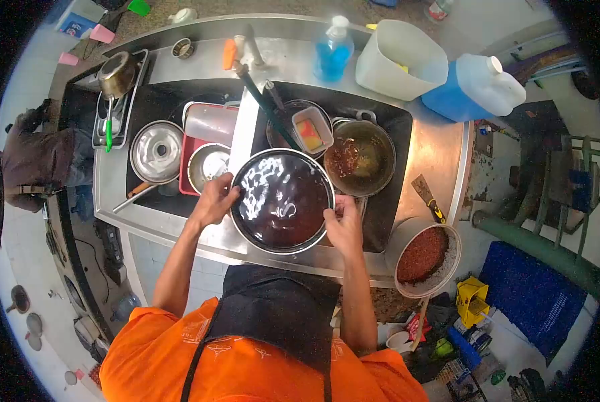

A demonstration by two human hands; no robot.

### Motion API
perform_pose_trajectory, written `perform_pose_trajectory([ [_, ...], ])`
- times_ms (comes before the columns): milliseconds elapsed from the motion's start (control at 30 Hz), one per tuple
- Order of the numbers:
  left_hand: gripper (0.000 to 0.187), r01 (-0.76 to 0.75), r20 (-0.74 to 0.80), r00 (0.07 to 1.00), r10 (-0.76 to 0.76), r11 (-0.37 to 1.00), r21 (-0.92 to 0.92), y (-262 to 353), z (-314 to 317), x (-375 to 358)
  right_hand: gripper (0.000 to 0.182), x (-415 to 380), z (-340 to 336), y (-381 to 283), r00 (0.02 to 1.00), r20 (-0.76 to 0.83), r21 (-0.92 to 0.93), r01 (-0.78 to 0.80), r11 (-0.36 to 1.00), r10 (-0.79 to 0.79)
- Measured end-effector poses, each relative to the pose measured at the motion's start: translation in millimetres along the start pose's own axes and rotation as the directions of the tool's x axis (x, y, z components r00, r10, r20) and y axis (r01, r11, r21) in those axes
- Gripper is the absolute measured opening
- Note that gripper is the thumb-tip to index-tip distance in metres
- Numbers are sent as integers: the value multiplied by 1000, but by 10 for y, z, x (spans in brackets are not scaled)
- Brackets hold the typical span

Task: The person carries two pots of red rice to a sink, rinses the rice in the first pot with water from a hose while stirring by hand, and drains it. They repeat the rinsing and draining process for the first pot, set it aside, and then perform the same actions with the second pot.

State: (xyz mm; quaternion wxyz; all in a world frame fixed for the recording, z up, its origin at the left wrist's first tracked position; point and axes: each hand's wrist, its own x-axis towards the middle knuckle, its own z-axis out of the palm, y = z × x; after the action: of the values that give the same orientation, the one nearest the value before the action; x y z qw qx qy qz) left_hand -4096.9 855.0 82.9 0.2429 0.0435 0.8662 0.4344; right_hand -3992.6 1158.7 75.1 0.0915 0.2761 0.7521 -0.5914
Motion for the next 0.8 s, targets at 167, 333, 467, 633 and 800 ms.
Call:
perform_pose_trajectory([
  [167,23,-12,2,1000,12,1000,23,-215,-529,-59,27,24,546,49,999,25,-26,-35,999,36],
  [333,21,-30,8,1000,29,997,66,-579,-908,-49,28,-18,1045,-46,1000,5,-10,-24,1000,25],
  [467,20,-57,-13,998,57,998,-33,-857,-1059,-12,24,-24,1306,-87,1000,24,29,-8,1000,7],
  [633,14,-65,-2,998,65,998,-20,-842,-1260,44,18,-59,1438,-257,999,4,135,-39,990,39],
  [800,11,-41,113,993,38,999,28,-827,-1318,95,23,70,1084,-236,967,156,203,-230,952,200],
])
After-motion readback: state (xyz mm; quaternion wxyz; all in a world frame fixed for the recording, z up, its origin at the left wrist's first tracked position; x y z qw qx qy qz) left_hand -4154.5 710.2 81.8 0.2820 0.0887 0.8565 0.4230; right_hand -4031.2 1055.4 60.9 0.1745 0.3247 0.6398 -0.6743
